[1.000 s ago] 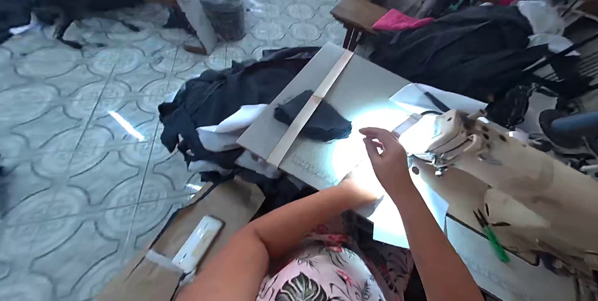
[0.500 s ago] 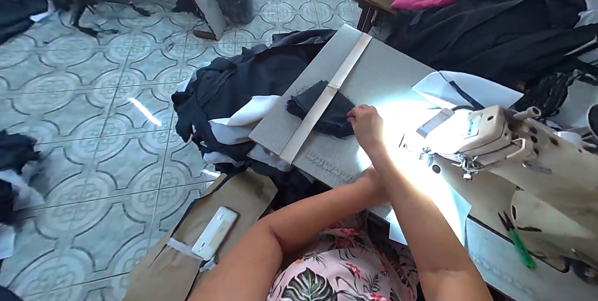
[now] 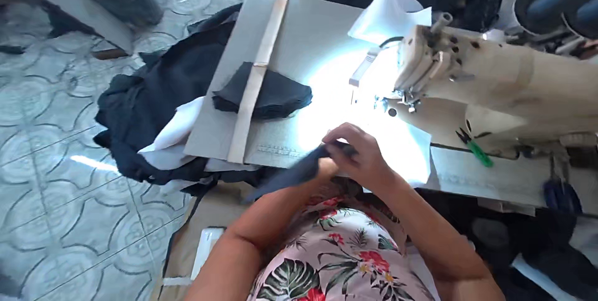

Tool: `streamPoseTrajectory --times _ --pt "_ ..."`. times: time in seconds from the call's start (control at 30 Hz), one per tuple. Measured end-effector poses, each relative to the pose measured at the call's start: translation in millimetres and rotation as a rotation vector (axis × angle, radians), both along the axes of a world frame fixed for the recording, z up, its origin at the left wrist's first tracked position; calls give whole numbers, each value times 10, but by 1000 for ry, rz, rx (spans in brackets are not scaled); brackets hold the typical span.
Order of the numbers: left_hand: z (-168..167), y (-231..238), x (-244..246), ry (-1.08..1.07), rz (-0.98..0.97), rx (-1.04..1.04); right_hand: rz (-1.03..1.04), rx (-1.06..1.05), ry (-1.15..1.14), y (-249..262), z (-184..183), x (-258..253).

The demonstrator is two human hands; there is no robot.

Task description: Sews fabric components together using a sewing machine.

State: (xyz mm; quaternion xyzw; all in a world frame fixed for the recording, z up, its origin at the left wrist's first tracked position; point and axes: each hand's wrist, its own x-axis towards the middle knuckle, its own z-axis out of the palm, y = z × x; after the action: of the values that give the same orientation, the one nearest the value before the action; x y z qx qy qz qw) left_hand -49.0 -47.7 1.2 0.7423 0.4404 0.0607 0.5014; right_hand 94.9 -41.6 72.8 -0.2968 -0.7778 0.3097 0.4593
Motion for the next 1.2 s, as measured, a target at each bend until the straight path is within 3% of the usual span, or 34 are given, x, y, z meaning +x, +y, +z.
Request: streamPoseTrajectory --times 0.1,0.2,0.27,0.33,0.43,0.53,0.63,0.7,0.87,0.97,1.2 --pt "-51 296 298 -33 -12 643 35 -267 262 -475 -2 809" --pt "-48 445 474 167 -26 743 42 -341 437 -762 111 1352" --pt "-97 445 487 152 -16 797 -130 -404 314 -737 150 1524" --pt "-63 424 469 159 -26 799 -317 -504 43 -506 95 1565" --pt "-56 385 443 125 24 814 -436 -633 -321 74 -60 1426" --pt "-92 404 433 15 59 891 -476 -575 -501 463 -246 1271" --pt "-81 437 451 -36 30 946 -514 -541 -508 615 -376 1160" --pt "-105 437 457 -39 -1 935 -587 -630 -471 553 -288 1123" --pt "-153 419 471 45 -5 933 -627 -857 -508 -153 -62 1303" --pt "-158 414 485 40 10 933 -598 -842 -654 -434 -94 1346" --pt "-162 416 482 45 -2 1008 -860 -632 -537 -293 -207 1439"
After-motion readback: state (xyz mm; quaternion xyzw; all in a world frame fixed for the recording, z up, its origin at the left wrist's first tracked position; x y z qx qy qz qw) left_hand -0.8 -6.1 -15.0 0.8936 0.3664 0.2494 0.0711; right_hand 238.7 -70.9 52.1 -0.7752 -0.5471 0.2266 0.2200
